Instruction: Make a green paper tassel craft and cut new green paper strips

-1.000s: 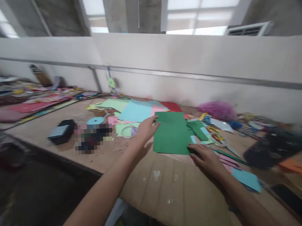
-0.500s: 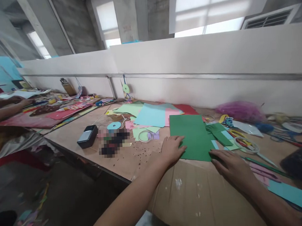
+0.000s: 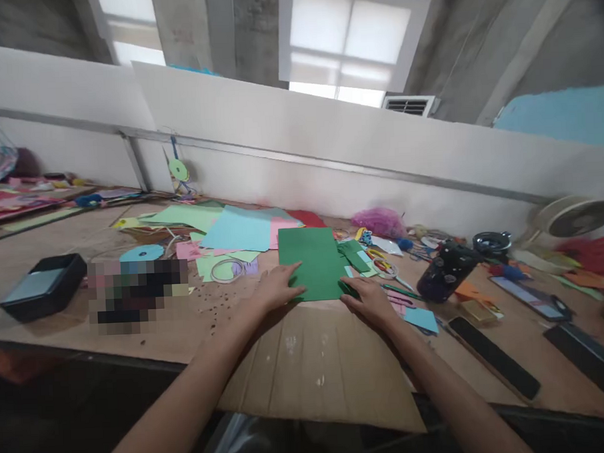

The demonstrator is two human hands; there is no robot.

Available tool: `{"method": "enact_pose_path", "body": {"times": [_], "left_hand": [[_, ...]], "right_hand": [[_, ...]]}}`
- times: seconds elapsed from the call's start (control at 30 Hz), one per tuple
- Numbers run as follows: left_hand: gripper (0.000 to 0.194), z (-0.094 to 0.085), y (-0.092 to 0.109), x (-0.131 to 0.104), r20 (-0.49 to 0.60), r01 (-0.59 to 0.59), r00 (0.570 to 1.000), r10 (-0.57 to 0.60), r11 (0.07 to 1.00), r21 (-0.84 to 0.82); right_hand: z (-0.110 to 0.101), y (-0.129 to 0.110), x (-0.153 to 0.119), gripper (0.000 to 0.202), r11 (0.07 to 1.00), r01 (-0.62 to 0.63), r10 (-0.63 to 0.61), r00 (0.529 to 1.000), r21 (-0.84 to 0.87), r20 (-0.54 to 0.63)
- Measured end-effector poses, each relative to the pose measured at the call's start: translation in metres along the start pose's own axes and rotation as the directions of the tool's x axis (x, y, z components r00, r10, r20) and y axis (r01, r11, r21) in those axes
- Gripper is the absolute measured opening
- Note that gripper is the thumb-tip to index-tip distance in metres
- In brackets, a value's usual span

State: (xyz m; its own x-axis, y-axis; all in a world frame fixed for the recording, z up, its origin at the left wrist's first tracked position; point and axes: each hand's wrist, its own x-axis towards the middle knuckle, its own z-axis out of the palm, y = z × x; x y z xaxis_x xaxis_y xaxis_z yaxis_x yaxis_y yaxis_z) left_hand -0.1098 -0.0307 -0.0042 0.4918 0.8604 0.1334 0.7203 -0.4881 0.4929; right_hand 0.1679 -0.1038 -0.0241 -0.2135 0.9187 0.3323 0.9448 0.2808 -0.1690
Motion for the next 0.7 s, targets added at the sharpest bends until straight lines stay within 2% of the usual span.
{"method": "enact_pose_path", "body": {"times": [0.07, 0.2, 0.33, 0.43, 0.5, 0.63, 0.7], "left_hand": [[0.079, -0.001, 0.012, -0.006, 0.096, -0.012, 0.995, 0.002, 0.995, 0.101], [0.079, -0.003, 0.021, -0.012, 0.120, -0.006, 0.993, -0.011, 0.990, 0.138], [0.063, -0.003, 0.019, -0.012, 0.103, -0.041, 0.994, 0.021, 0.980, 0.196], [0.039, -0.004, 0.020, -0.009, 0.075, -0.095, 0.994, 0.080, 0.967, 0.238], [0.031, -0.006, 0.022, -0.008, 0.044, -0.103, 0.995, 0.095, 0.959, 0.264], [0.029, -0.013, 0.029, -0.009, 0.003, -0.095, 0.995, 0.099, 0.950, 0.296], [0.030, -0.018, 0.034, -0.010, -0.003, -0.089, 0.996, 0.094, 0.947, 0.309]], "right_hand": [[0.000, 0.000, -0.002, 0.040, 1.000, 0.007, -0.007, 1.000, -0.002, -0.022], [-0.001, -0.001, -0.003, 0.034, 0.999, 0.042, -0.043, 0.997, -0.020, -0.064], [-0.006, -0.006, -0.005, 0.029, 0.997, 0.073, -0.073, 0.996, -0.008, -0.055], [-0.010, -0.008, -0.005, 0.022, 0.997, 0.066, -0.067, 0.996, -0.028, -0.057], [-0.013, -0.008, -0.005, 0.027, 0.998, 0.059, -0.060, 0.996, -0.008, -0.071], [-0.016, -0.007, -0.004, 0.052, 0.994, 0.088, -0.080, 0.991, 0.068, -0.111], [-0.016, -0.006, -0.003, 0.056, 0.992, 0.096, -0.084, 0.987, 0.081, -0.137]]}}
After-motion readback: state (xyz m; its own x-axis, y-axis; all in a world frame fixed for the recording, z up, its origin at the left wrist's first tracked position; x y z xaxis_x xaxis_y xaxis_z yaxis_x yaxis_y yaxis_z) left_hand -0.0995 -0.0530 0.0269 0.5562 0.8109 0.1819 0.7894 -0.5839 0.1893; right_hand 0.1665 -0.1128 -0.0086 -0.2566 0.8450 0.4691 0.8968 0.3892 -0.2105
